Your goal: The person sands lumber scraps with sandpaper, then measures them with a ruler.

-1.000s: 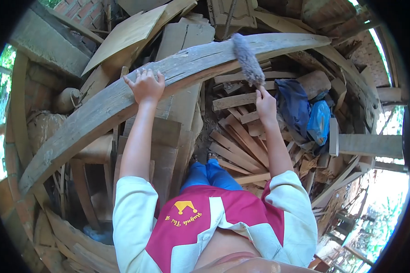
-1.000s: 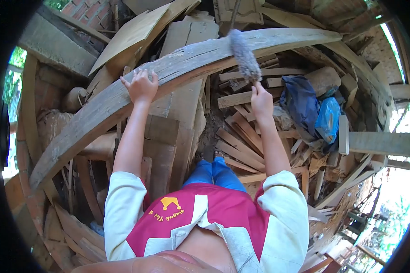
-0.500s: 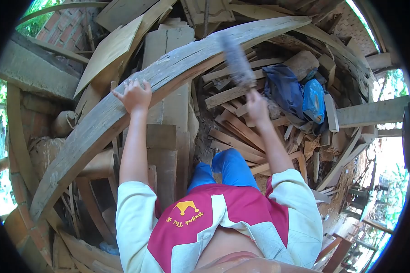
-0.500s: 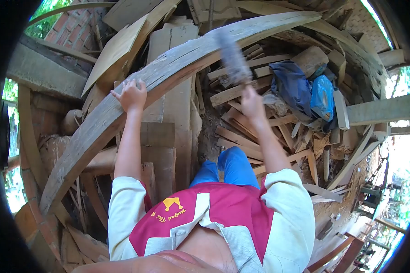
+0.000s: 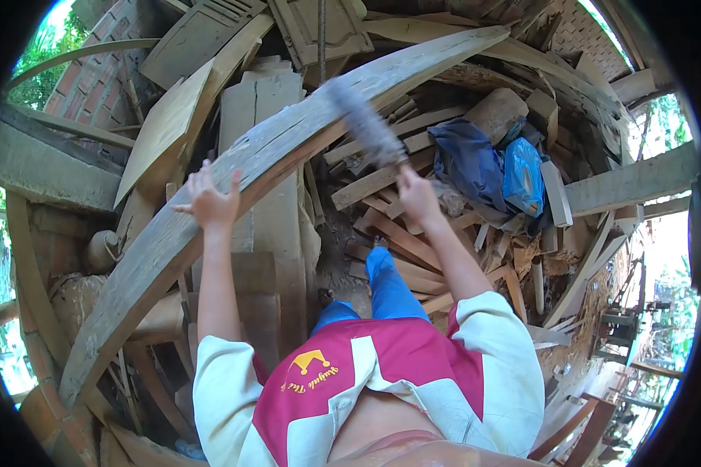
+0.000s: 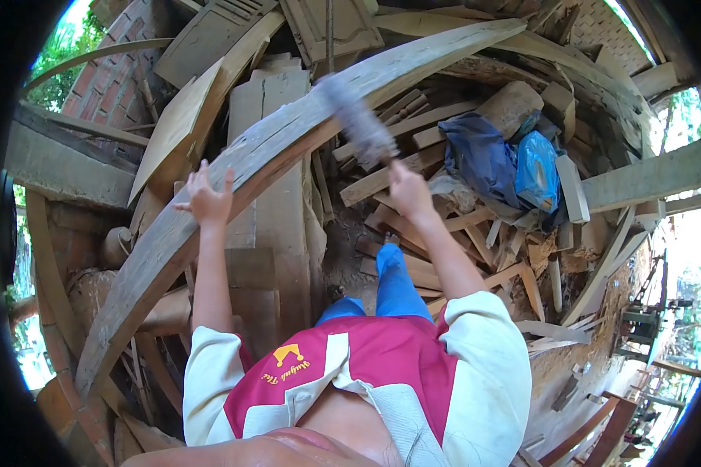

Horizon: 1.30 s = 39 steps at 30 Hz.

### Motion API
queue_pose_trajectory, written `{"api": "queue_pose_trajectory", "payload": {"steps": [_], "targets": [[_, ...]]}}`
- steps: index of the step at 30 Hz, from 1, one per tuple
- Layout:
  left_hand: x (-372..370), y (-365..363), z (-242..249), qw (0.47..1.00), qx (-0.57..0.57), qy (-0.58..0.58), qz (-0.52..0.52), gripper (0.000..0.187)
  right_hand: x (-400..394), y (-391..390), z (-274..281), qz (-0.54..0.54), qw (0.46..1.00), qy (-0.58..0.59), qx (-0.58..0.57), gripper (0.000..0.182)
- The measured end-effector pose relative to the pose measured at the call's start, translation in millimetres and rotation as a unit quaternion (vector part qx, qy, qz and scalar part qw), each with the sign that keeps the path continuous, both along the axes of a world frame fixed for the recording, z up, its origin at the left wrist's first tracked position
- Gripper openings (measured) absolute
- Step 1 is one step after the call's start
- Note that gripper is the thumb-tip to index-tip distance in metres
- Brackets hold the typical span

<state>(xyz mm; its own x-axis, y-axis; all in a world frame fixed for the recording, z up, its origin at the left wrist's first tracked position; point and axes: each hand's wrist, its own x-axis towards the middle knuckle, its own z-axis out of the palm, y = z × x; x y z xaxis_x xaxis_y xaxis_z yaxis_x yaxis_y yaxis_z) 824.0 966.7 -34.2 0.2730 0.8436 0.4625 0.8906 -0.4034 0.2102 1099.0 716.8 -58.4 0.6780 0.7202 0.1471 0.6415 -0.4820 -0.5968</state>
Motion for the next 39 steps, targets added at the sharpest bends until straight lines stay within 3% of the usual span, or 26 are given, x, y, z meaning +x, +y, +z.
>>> {"api": "queue_pose_trajectory", "payload": {"steps": [2, 4, 8, 10, 12, 14, 16, 18, 20, 22, 24, 26, 30, 32, 36, 39], "targets": [[46.8, -16.7, 9.0, 0.995, -0.051, 0.016, -0.079, 0.062, 3.1, 10.5, 11.8, 0.096, 0.99, -0.022, -0.1, 0.027], [96.7, -33.8, 8.8, 0.984, -0.109, 0.013, -0.142, 0.06, 32.6, 17.6, 6.5, 0.083, 0.993, -0.025, -0.078, 0.027], [169.6, -53.7, -5.4, 0.966, -0.114, 0.048, -0.225, 0.058, 129.4, 9.8, -4.3, -0.153, 0.986, -0.012, -0.065, 0.027], [197.9, -47.1, -10.1, 0.969, -0.097, 0.055, -0.22, 0.057, 146.5, 13.4, 14.1, -0.154, 0.985, -0.018, -0.081, 0.027], [218.5, -40.8, -16.4, 0.97, -0.087, 0.067, -0.215, 0.057, 140.9, 23.1, 27.1, -0.034, 0.995, 0.009, -0.091, 0.027], [239.1, -28.3, -16.5, 0.959, -0.157, 0.106, -0.209, 0.058, 138.6, 31.7, 29.3, 0.113, 0.986, -0.021, -0.124, 0.026], [252.5, -20.5, -11.1, 0.952, -0.192, 0.131, -0.201, 0.059, 153.0, 37.1, 33.3, 0.144, 0.976, -0.039, -0.158, 0.026], [260.2, -11.1, -17.7, 0.944, -0.155, 0.163, -0.243, 0.06, 192.2, 34.1, 16.3, -0.028, 0.989, -0.015, -0.147, 0.027], [273.5, -10.5, -1.7, 0.939, -0.173, 0.172, -0.243, 0.061, 237.7, 28.2, 14.8, -0.1, 0.983, 0.013, -0.155, 0.03], [292.2, -6.2, 3.9, 0.933, -0.189, 0.181, -0.248, 0.062, 248.8, 32.3, 32.7, -0.089, 0.983, -0.009, -0.16, 0.029], [312.3, -0.3, -1.4, 0.928, -0.166, 0.187, -0.276, 0.065, 237.1, 41.5, 43.2, 0.002, 0.99, -0.02, -0.139, 0.028], [331.9, 0.2, -8.9, 0.928, -0.159, 0.188, -0.278, 0.066, 244.9, 48.7, 40.8, 0.104, 0.973, -0.037, -0.205, 0.027], [351.6, -1.0, -37.3, 0.931, -0.181, 0.167, -0.268, 0.068, 318.5, 45.7, 20.2, -0.053, 0.982, -0.023, -0.181, 0.028], [355.2, 0.3, -34.8, 0.934, -0.153, 0.173, -0.271, 0.069, 345.0, 43.2, 8.7, -0.084, 0.984, -0.045, -0.153, 0.028], [353.6, -1.8, -32.9, 0.942, -0.156, 0.131, -0.268, 0.068, 333.8, 49.7, 11.5, 0.002, 0.989, -0.022, -0.149, 0.028], [353.3, -4.1, -30.8, 0.939, -0.172, 0.134, -0.268, 0.067, 366.0, 45.8, 7.1, -0.126, 0.976, 0.021, -0.174, 0.029]]}}
